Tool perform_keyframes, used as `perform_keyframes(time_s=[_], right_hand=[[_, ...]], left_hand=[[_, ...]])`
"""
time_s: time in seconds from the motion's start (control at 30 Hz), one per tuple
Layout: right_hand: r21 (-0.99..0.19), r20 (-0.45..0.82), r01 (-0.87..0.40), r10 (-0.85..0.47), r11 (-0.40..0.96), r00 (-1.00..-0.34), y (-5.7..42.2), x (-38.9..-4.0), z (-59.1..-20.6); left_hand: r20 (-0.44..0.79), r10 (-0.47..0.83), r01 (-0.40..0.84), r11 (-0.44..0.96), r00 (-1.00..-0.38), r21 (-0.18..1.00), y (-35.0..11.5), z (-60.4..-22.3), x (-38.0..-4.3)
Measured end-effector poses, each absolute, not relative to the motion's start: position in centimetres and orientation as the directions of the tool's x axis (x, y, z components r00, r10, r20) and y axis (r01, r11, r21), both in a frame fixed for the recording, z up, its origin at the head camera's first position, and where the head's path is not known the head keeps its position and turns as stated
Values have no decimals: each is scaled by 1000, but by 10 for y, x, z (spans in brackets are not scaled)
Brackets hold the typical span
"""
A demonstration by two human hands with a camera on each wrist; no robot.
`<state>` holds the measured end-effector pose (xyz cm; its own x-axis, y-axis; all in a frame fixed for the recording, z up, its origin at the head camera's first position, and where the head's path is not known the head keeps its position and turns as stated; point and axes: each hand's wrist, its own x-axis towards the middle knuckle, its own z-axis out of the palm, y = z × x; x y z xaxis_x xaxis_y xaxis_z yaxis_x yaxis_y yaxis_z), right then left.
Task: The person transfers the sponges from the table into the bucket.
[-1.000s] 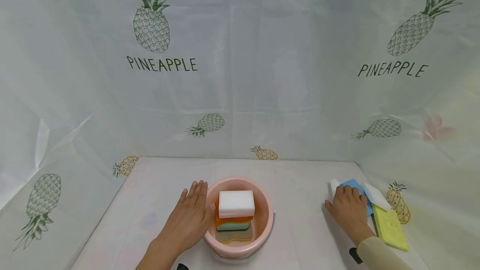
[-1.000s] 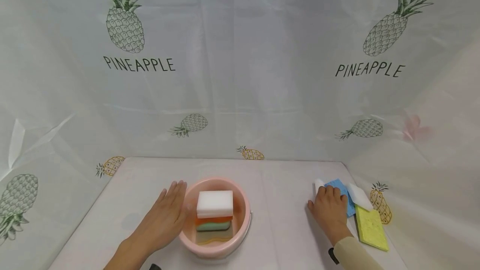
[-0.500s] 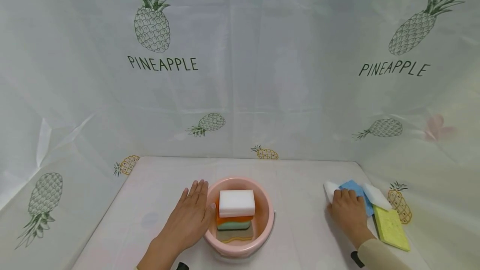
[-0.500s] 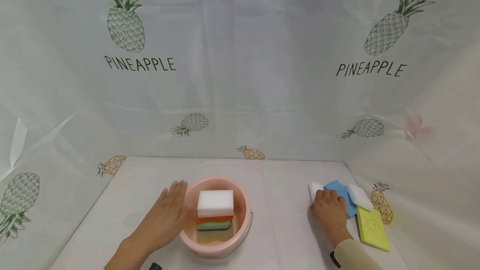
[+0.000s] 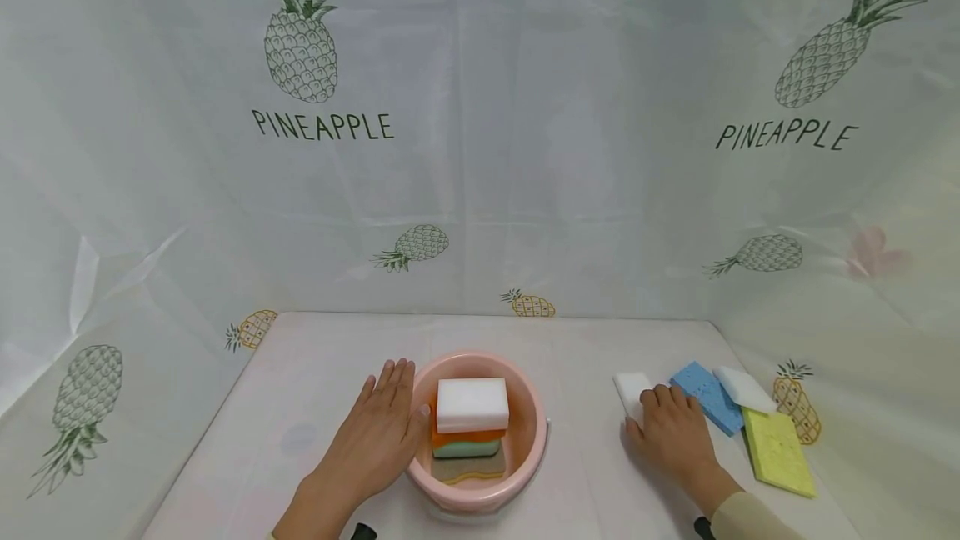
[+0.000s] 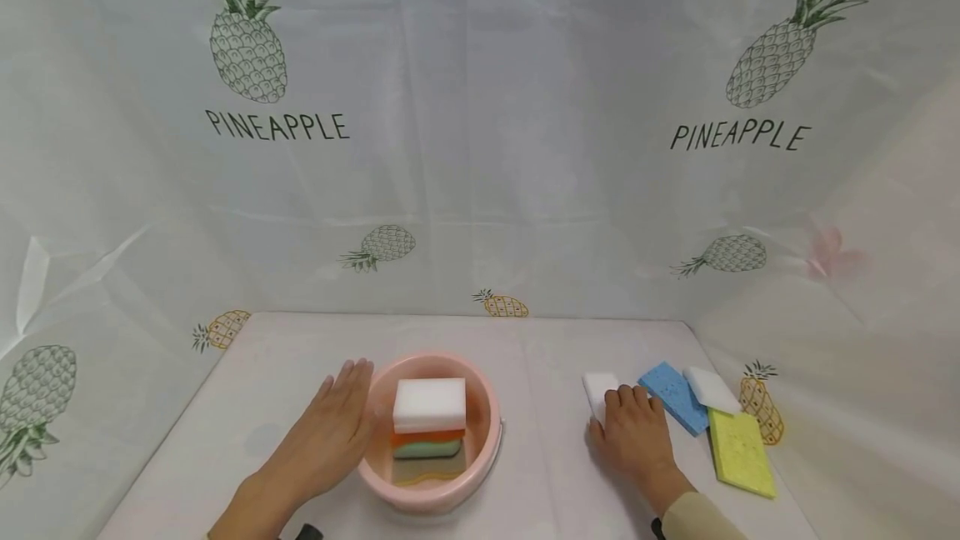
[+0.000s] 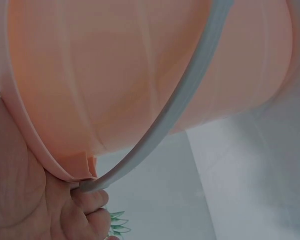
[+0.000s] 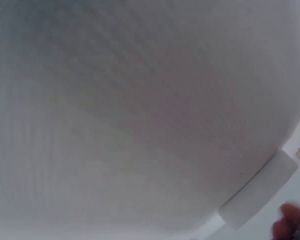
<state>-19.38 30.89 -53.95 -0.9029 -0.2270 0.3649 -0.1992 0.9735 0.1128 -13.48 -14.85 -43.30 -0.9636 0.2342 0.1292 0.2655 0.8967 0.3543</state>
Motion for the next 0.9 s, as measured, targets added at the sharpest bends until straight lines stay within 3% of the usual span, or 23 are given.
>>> perform_keyframes(time_s=[0.23,0.63,0.9], right_hand=[[76,316,-27,-49,997,-948,313,-193,-541],[39,280,7,-5,999,-960,313,-195,-544],[-17,176,45,48,999,-983,312,-196,-540]], left_hand=[[137,241,275,890,-961,363,-150,-435,-135],[134,236,270,892,-962,363,-149,-434,-135],[138,235,269,893,-962,359,-149,-434,-135]])
